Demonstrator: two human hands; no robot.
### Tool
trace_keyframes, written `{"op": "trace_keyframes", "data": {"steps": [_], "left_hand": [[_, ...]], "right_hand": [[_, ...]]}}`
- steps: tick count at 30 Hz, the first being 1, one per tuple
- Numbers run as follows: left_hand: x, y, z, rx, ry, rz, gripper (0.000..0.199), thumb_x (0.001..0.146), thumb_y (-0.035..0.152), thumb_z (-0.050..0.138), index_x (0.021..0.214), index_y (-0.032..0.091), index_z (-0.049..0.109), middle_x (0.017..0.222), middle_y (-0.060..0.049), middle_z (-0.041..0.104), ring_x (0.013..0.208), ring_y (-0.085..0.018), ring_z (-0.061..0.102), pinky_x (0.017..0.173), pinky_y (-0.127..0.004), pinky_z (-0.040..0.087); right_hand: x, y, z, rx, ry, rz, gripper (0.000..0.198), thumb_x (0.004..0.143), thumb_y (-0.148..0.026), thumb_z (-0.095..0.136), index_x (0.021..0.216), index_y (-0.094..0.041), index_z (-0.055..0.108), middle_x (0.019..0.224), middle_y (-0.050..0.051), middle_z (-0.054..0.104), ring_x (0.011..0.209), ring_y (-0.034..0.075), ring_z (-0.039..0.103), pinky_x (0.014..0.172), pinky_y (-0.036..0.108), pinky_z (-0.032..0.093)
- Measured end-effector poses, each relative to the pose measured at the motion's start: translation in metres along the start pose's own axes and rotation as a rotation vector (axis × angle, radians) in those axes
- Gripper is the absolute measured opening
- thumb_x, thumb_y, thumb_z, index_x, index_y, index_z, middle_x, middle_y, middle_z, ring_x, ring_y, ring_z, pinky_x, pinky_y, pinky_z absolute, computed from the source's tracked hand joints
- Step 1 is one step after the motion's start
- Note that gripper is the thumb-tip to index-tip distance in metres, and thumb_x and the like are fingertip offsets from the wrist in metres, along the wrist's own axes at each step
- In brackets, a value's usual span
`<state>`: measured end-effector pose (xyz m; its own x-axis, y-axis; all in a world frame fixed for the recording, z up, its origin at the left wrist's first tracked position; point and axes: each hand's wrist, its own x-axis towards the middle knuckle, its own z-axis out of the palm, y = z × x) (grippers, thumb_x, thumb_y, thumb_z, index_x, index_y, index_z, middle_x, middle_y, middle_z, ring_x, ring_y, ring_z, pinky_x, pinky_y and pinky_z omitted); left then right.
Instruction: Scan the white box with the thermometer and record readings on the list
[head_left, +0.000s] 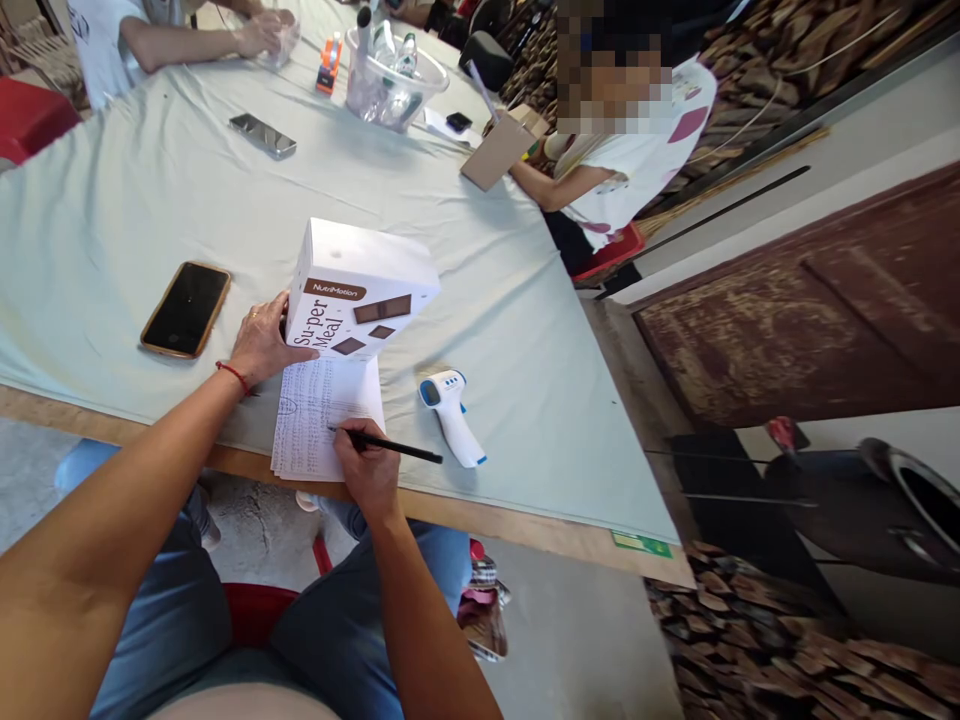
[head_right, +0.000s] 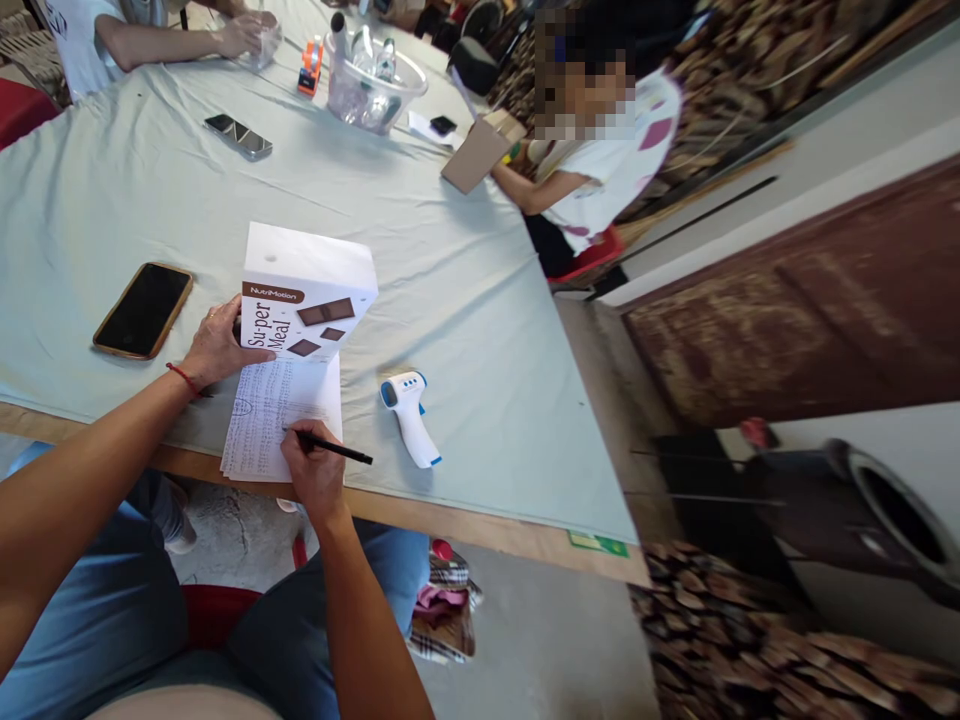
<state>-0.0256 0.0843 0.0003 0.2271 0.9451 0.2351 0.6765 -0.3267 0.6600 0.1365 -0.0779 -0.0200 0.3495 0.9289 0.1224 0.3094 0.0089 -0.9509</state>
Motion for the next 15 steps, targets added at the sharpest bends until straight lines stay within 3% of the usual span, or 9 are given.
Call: {"op": "trace_keyframes", "data": {"steps": [15], "left_hand": [[-0.0001, 0.002, -0.0014, 0.008, -0.007, -0.01, 0.084, 0.058, 0.041, 0.086, 0.132, 0.022, 0.05, 0.124, -0.011, 0.064, 0.119, -0.036, 0.055, 0.1, -0.05, 0.045]], "right_hand": [[0.0006, 0.0008, -0.0003, 0.008, 0.031, 0.001, 0.014, 0.072, -0.034, 0.058, 0.072, -0.021, 0.063, 0.065, 0.0, 0.065, 0.063, 0.016, 0.06, 0.065, 0.03, 0.052]]}}
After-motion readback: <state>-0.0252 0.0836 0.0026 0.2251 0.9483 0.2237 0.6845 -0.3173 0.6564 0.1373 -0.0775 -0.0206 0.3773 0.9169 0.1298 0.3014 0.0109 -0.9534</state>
